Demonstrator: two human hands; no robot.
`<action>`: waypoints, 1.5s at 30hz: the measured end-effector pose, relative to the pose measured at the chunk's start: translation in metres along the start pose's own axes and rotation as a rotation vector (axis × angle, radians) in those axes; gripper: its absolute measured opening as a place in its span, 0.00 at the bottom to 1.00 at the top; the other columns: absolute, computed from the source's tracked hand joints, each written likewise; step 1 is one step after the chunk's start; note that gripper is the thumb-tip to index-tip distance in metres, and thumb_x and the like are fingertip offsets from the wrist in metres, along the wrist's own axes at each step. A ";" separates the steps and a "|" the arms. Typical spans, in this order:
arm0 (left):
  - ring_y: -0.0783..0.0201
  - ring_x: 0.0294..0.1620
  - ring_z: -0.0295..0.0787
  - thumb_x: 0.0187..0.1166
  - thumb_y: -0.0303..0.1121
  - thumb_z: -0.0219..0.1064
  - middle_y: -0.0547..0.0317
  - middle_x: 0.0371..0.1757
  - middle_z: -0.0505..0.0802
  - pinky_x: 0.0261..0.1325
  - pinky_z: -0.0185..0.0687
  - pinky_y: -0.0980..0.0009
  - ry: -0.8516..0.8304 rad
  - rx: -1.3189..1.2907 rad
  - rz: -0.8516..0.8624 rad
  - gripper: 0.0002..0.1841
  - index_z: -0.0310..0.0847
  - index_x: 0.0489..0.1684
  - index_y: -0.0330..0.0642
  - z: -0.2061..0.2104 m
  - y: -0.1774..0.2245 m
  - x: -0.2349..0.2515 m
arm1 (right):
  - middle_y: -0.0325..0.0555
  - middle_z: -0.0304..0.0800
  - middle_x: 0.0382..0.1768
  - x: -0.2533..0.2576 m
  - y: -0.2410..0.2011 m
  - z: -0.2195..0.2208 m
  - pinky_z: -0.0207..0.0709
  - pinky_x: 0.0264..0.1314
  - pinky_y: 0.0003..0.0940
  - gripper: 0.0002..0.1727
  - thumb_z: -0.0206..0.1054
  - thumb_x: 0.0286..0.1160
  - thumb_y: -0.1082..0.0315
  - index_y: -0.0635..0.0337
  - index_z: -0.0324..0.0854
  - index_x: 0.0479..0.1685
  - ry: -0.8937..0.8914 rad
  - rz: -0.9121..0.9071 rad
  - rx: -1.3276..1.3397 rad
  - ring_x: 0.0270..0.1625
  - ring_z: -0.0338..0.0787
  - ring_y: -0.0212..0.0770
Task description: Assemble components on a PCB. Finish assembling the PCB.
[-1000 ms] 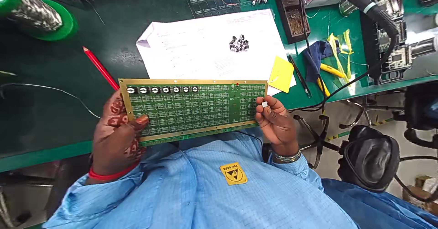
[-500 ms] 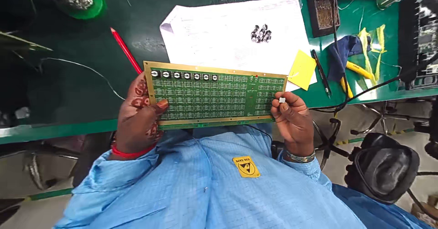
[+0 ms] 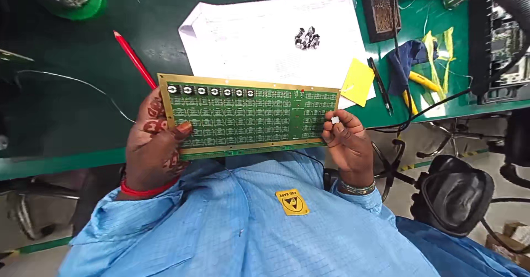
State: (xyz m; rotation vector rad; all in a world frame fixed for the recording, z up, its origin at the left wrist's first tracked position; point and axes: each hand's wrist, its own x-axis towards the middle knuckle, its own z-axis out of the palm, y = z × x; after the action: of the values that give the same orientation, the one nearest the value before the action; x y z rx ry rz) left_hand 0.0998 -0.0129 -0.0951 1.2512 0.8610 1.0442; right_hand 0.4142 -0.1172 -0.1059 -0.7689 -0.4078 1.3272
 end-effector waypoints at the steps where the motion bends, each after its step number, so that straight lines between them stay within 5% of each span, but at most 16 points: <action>1: 0.78 0.59 0.89 0.73 0.21 0.55 0.79 0.60 0.90 0.63 0.85 0.78 0.001 0.010 0.002 0.29 0.67 0.77 0.52 -0.001 0.000 0.000 | 0.49 0.96 0.52 0.000 0.000 0.000 0.90 0.56 0.31 0.12 0.69 0.75 0.78 0.61 0.91 0.53 -0.007 0.011 0.037 0.47 0.96 0.37; 45: 0.77 0.58 0.89 0.72 0.20 0.53 0.78 0.59 0.91 0.62 0.86 0.77 0.025 0.006 0.002 0.29 0.64 0.77 0.47 0.001 -0.002 0.001 | 0.52 0.96 0.49 0.005 -0.001 0.001 0.91 0.54 0.30 0.12 0.62 0.80 0.80 0.62 0.90 0.51 0.038 0.044 0.181 0.45 0.97 0.39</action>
State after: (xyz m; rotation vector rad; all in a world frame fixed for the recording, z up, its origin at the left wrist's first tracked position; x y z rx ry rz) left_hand 0.1008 -0.0124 -0.0968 1.2461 0.8825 1.0618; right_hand 0.4151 -0.1124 -0.1053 -0.6543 -0.2381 1.3683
